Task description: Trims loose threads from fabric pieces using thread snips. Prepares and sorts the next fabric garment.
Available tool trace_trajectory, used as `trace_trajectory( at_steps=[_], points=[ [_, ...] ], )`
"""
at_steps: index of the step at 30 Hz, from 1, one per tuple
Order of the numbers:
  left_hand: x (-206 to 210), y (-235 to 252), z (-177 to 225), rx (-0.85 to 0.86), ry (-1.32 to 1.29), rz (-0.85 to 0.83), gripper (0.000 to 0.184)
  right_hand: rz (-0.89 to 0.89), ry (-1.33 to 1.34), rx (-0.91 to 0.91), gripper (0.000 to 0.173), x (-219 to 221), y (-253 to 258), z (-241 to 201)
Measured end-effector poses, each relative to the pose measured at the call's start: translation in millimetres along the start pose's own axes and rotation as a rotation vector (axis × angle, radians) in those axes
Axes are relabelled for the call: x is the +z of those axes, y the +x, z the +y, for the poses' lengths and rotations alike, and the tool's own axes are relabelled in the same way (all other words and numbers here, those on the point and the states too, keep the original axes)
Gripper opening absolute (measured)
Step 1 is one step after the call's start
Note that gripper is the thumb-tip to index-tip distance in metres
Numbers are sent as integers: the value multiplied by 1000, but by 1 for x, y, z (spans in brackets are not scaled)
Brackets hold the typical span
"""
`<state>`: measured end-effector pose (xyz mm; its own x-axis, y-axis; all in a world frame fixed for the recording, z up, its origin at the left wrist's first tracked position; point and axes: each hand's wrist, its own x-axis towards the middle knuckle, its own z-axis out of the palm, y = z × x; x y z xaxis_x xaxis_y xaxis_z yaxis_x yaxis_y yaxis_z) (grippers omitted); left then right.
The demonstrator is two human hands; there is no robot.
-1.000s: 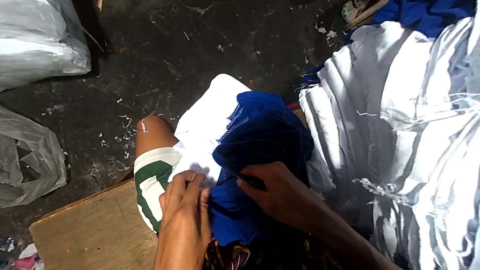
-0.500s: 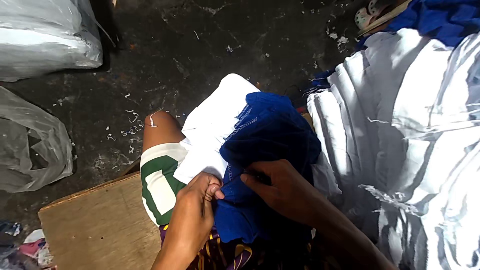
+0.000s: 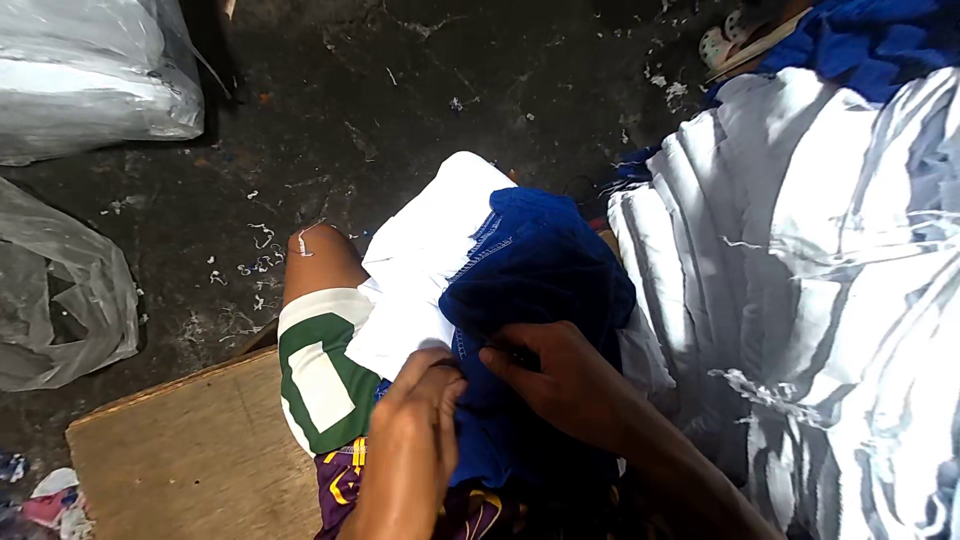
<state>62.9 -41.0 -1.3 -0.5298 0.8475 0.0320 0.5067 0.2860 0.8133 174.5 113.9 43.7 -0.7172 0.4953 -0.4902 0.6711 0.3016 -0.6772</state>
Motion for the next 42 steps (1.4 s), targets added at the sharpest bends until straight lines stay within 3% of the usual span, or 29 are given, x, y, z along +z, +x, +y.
trace_trajectory(
  at_steps=[4,6,8,10,13,16,19,26,30,32,33,34,36,37,39,42],
  points=[
    [-14,-5,-14,-123,-187,-55,25,19,18,-19,19,2,-1,2],
    [-19,-6,-14,-173,-243,-86,24,121,25,-110,19,6,-3,2],
    [-22,-5,-13,-206,-283,-104,23,231,-32,-295,33,6,-12,-1],
    [-24,-5,-12,-229,-296,-131,23,221,-77,-465,53,3,-22,-10],
    [-27,-6,-11,-237,-284,-165,21,150,-262,-566,52,9,-32,-16],
    [-27,-3,-11,-215,-270,-152,23,215,-602,-541,42,19,-28,-4],
    [-27,-5,-7,-209,-232,-129,25,255,-750,-533,37,19,-24,-3],
    [-32,-6,-9,-188,-304,-142,27,283,-709,-479,35,23,-21,-3],
    [-64,6,-35,-41,-399,-180,31,277,-575,-431,45,15,-22,1],
    [-97,15,-56,-44,-355,32,25,275,-536,-401,47,10,-22,3],
    [-111,17,-64,-76,-215,162,24,267,-516,-382,48,9,-23,4],
    [-122,18,-69,-118,40,200,38,253,-493,-356,49,7,-24,3],
    [-129,20,-64,-176,378,83,71,230,-465,-320,52,6,-23,1],
    [-125,18,-64,-166,423,2,75,228,-466,-318,55,7,-22,0],
    [-104,11,-59,-149,379,-109,71,241,-502,-337,58,11,-19,0],
    [-66,0,-43,-175,283,-92,54,278,-553,-399,32,16,-20,0]
  ],
)
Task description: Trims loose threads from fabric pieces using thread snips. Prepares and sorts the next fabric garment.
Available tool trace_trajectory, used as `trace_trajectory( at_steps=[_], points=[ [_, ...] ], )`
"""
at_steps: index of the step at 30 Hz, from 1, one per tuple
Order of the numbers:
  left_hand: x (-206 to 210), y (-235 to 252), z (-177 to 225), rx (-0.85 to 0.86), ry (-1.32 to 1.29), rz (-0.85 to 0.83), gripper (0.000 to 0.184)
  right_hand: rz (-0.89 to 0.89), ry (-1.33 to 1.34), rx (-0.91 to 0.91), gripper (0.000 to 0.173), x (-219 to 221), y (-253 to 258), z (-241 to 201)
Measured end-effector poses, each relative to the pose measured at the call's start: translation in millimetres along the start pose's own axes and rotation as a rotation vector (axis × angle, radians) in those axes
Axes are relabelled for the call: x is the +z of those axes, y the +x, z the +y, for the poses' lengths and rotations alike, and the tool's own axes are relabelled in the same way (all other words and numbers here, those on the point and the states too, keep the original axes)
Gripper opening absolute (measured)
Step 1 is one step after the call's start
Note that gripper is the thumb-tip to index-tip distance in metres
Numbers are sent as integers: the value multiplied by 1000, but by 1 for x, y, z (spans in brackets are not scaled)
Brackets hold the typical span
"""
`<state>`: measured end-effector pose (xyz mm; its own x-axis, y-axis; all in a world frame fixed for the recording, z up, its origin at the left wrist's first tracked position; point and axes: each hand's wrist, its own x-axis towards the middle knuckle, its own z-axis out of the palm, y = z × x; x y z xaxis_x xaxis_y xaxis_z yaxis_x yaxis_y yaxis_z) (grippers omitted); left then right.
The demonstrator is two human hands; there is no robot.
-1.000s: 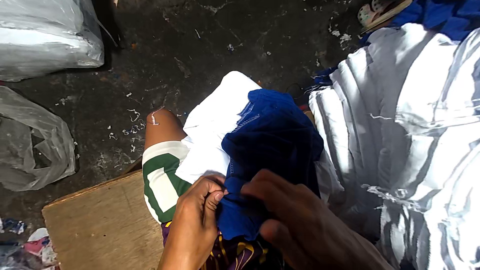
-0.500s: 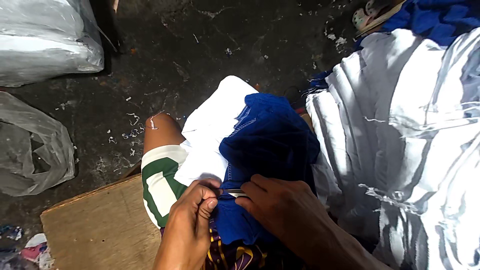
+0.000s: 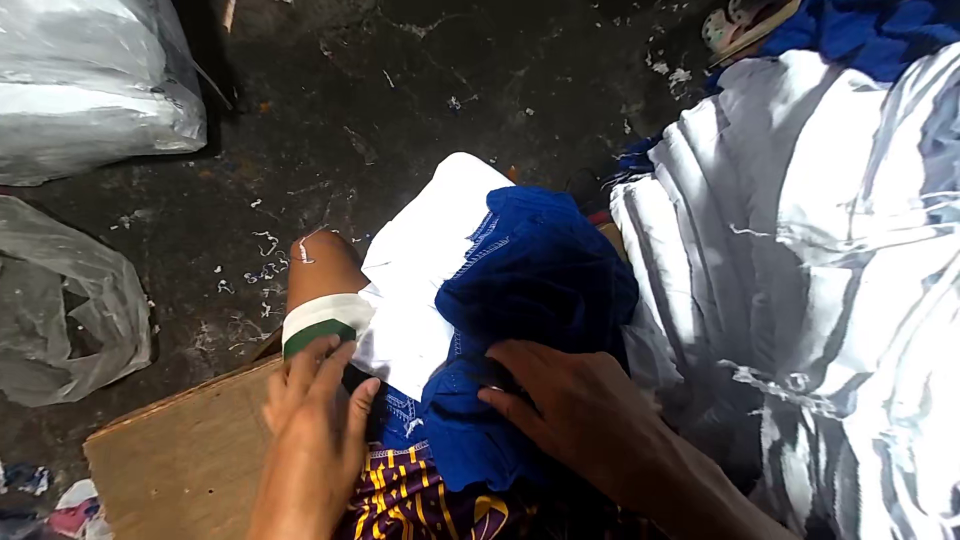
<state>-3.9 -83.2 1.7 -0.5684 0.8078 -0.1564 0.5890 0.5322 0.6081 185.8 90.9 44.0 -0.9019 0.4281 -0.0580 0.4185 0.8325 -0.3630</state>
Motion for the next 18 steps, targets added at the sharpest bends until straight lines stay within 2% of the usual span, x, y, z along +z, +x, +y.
trace_trajectory(
  at_steps=[1,3,6,8,10,13,16,18],
  points=[
    [6,-2,6,-12,-27,9,48,29,22,8,22,-2,0,1],
    [11,-4,14,-34,-77,-4,39,89,104,134,16,-21,3,7],
    [10,-8,14,-32,-127,-61,33,321,105,414,23,-67,10,31],
    [8,-9,11,11,-162,-116,30,519,34,470,25,-87,15,44],
    [4,-10,9,69,-224,-234,29,590,15,439,25,-93,18,45],
    [3,-9,18,86,-346,-424,34,511,71,283,24,-82,16,36],
    [20,-12,32,69,-303,-353,42,402,211,114,21,-55,12,25],
    [29,-14,37,60,-239,-253,38,313,318,-8,19,-40,9,13]
  ],
)
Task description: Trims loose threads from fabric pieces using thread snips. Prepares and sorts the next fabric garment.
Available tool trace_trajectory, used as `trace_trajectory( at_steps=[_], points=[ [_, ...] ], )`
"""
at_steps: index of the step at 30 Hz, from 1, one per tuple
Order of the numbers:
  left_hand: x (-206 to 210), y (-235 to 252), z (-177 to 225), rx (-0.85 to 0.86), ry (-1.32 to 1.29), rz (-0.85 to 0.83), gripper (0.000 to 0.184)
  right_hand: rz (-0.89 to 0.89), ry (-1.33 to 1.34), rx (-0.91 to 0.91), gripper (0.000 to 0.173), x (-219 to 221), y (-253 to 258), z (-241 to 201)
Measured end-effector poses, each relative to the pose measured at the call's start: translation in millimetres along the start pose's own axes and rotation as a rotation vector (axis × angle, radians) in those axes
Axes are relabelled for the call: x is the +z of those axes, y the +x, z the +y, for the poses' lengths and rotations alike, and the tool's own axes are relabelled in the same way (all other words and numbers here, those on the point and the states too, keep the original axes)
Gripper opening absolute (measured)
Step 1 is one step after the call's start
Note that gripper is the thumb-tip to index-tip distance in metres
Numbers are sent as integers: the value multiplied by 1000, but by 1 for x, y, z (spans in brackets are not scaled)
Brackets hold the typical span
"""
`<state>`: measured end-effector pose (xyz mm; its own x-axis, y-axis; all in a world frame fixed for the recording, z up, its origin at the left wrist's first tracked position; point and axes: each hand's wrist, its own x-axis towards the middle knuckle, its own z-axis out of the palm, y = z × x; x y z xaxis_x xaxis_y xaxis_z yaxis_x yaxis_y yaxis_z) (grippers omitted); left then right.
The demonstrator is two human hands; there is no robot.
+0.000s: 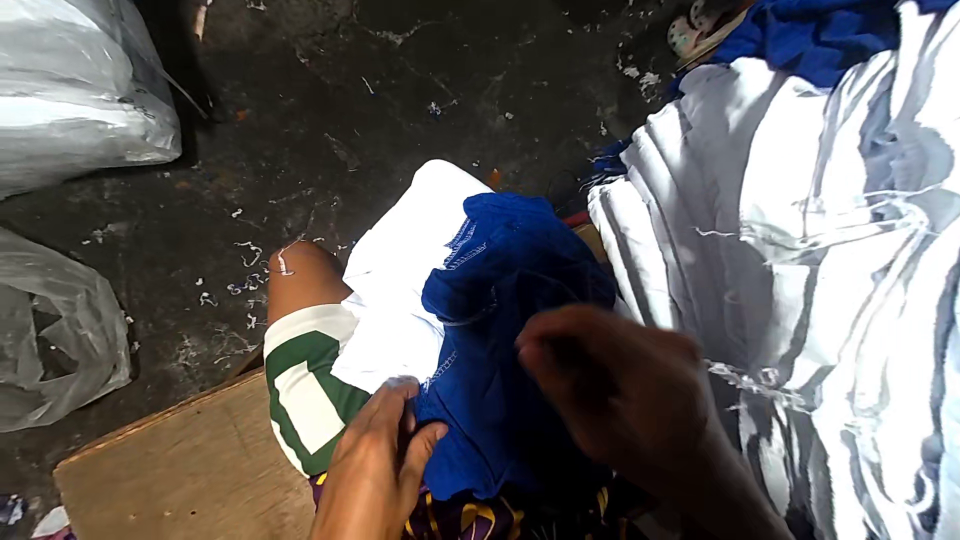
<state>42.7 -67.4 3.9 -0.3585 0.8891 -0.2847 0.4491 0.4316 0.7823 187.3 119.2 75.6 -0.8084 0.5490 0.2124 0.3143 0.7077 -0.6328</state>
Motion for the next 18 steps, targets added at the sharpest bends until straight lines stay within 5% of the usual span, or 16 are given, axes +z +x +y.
trace_trajectory(
  at_steps=[7,12,14,18],
  points=[
    [-10,-4,-2,72,-48,203,31,-301,224,-73,22,28,-20,-18],
    [-32,-8,5,37,-244,163,34,-439,4,64,55,43,-32,-24],
    [-32,-8,8,24,-333,162,30,-402,-28,39,50,53,-37,-25],
    [-26,-5,12,-57,-615,169,19,-267,-5,49,13,59,-37,-24]
  ],
)
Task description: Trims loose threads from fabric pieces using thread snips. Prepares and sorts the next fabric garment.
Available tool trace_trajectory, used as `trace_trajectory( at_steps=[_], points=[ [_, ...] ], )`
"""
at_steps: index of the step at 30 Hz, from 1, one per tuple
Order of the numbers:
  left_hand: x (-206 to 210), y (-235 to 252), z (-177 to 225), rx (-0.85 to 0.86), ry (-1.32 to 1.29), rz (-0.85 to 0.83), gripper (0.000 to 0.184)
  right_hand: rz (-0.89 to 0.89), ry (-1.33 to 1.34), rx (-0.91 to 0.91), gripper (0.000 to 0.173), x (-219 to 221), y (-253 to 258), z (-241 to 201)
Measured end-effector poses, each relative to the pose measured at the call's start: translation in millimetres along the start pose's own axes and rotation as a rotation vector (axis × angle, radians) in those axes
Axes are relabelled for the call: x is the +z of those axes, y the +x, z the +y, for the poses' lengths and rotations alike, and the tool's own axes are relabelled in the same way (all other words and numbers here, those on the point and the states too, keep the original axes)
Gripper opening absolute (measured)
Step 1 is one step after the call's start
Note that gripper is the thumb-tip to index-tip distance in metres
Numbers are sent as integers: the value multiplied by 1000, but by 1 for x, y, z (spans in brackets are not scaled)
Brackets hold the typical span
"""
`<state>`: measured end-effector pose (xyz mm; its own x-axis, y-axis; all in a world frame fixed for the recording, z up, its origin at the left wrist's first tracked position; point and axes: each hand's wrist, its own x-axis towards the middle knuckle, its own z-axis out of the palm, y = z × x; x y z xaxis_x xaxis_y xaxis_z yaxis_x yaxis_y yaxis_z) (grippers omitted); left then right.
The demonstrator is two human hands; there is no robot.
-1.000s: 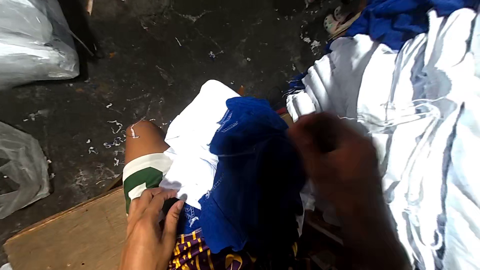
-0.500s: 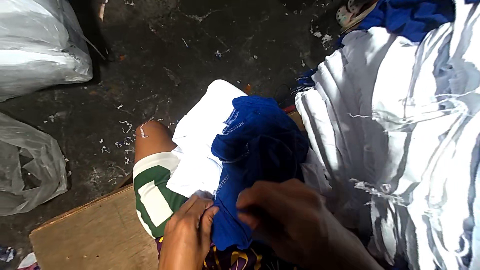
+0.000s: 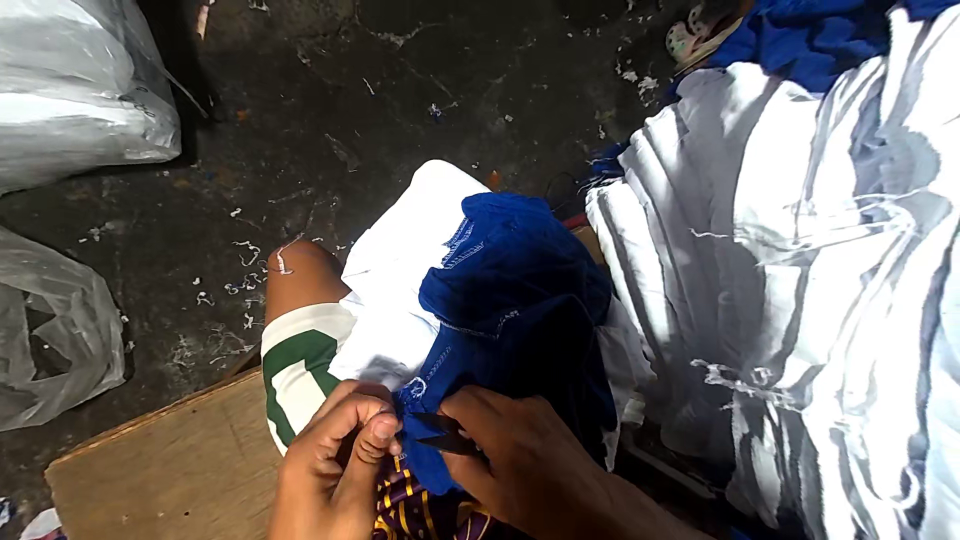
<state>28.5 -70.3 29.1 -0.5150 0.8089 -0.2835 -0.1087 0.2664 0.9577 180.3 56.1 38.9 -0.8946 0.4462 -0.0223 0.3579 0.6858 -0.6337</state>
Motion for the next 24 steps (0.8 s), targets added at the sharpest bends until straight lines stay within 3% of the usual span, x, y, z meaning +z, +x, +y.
trace_trajectory(
  at_steps=[5,8,13,19,24],
  points=[
    [6,-1,0,-131,-427,-84,17,19,64,-81,11,-23,-3,11],
    [11,-4,-4,-68,-393,-116,20,-79,-79,-147,14,-37,-10,19],
    [7,-5,-1,69,-201,-109,24,-87,91,-26,59,-49,-15,11],
    [2,-4,2,66,-207,-16,21,-22,-105,1,44,-28,-8,-2],
    [-2,-2,5,73,-194,-23,22,20,-87,10,40,-22,3,-11]
  ],
)
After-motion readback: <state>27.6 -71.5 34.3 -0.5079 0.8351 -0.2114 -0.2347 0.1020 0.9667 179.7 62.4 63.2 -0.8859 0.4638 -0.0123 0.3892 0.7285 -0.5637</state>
